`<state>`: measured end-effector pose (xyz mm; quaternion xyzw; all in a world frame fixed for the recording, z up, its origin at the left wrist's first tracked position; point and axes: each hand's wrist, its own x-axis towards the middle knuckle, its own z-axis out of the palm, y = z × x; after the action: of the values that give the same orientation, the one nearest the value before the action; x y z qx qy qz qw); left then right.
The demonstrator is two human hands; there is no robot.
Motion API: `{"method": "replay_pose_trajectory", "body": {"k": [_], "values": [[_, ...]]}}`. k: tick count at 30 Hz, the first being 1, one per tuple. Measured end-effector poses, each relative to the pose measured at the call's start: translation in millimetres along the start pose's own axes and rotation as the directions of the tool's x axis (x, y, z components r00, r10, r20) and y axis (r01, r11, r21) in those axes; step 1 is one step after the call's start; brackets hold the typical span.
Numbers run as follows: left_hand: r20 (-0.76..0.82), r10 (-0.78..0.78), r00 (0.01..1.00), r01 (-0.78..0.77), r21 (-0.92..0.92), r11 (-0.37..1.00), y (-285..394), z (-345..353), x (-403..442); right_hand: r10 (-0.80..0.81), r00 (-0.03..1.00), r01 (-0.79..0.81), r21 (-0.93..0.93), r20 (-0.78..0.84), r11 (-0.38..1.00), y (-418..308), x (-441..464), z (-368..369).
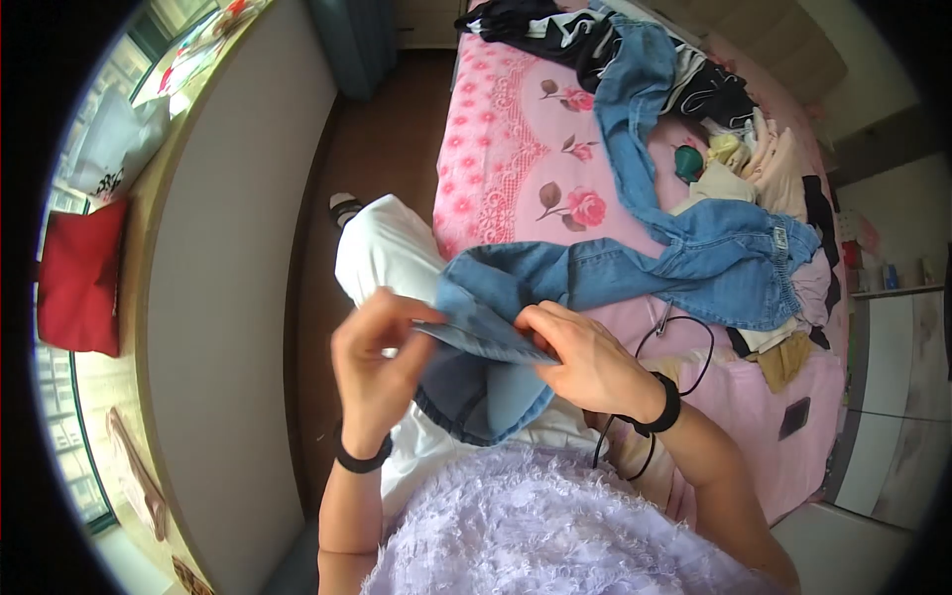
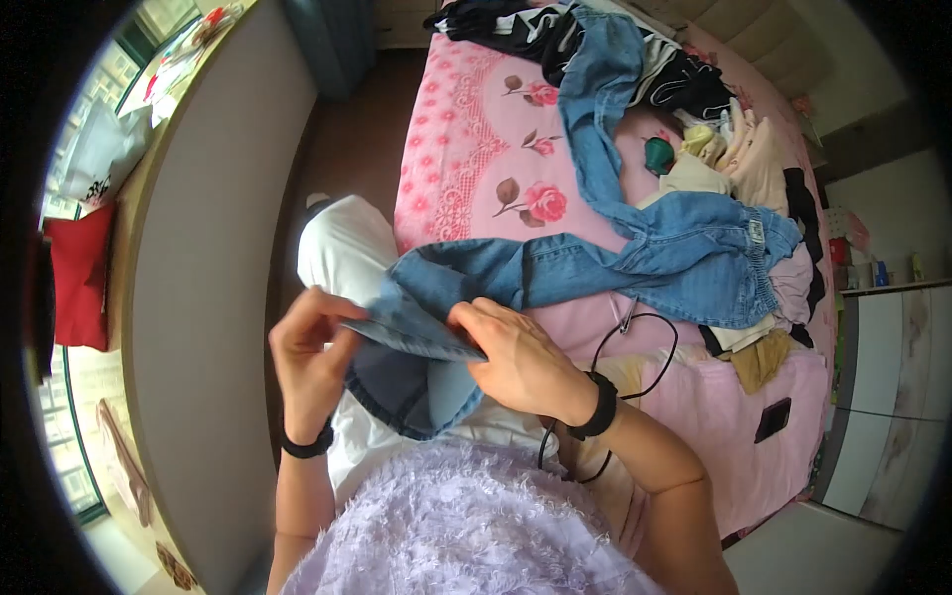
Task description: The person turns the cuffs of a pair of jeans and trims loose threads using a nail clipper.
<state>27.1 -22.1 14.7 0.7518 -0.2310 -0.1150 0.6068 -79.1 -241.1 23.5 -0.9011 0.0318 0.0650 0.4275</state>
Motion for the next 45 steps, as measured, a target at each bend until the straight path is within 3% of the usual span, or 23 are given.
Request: {"method": "replay_pose_trajectory", "body": {"k": [2,4,6,8,12,14,16,19,23,24,27,30,36,40,45], "values": [[-0.211,-0.002,0.978,-0.013,-0.071,0.997,-22.3,-14.6,6.0,0.053,0.998,-0.052,0.010,-0.041,0.999,6.9,-3.0,-12.0],[-0.255,0.013,0.967,-0.040,-0.104,0.994,-27.4,-27.7,12.0,-0.005,0.967,0.008,0.012,-0.255,1.000,13.1,-4.4,-21.5],[-0.272,-0.059,0.960,0.010,-0.177,0.984,-20.2,-21.6,14.4,0.043,0.932,0.014,0.155,-0.361,0.988,19.8,-2.2,-28.1],[-0.218,-0.076,0.973,0.029,-0.210,0.977,-20.7,-15.9,13.2,0.152,0.932,-0.021,0.368,-0.330,0.930,8.8,-2.0,-35.7],[-0.116,-0.093,0.989,0.060,-0.260,0.964,-19.1,-12.4,14.2,0.145,0.944,0.035,0.527,-0.297,0.849,-12.1,0.6,-39.4],[0.002,-0.152,0.988,0.148,-0.236,0.960,-8.8,-12.9,13.1,0.133,0.949,0.056,0.569,-0.286,0.820,-18.1,-1.6,-37.5],[0.045,-0.092,0.995,0.098,-0.175,0.980,-11.8,-12.7,14.0,0.212,0.949,-0.014,0.640,-0.234,0.768,-20.7,-6.6,-38.2],[0.081,-0.151,0.985,0.171,-0.438,0.883,-15.4,-13.0,8.5,0.224,0.910,0.107,0.719,-0.349,0.686,-7.7,-7.1,-30.4],[0.233,-0.203,0.951,0.308,-0.776,0.551,-14.7,-9.8,4.6,0.155,0.920,0.304,0.905,-0.360,0.297,-14.5,-2.1,-29.7],[0.269,-0.198,0.943,0.331,-0.829,0.450,-14.0,-8.3,4.1,0.168,0.935,0.272,0.936,-0.313,0.225,-9.0,-3.4,-31.3],[0.246,-0.225,0.943,0.312,-0.888,0.337,-18.6,-7.2,5.2,0.197,0.964,0.179,0.984,-0.176,0.004,2.3,-7.1,-32.9],[0.286,-0.272,0.919,0.356,-0.898,0.258,-28.6,-9.1,6.8,0.409,0.903,0.132,0.991,-0.131,0.025,-1.3,-3.0,-26.4],[0.399,-0.319,0.860,0.444,-0.892,0.080,-24.6,-9.0,2.3,0.307,0.952,0.034,0.999,-0.019,-0.042,18.5,-3.5,-28.6],[0.339,-0.497,0.799,0.477,-0.860,0.181,-15.8,-6.9,4.6,0.337,0.941,-0.008,0.999,0.018,-0.032,5.9,0.8,-24.3],[0.373,-0.398,0.838,0.426,-0.904,0.050,-27.8,-9.3,5.8,0.289,0.957,0.027,1.000,-0.024,-0.004,11.0,-2.2,-24.0]]}}
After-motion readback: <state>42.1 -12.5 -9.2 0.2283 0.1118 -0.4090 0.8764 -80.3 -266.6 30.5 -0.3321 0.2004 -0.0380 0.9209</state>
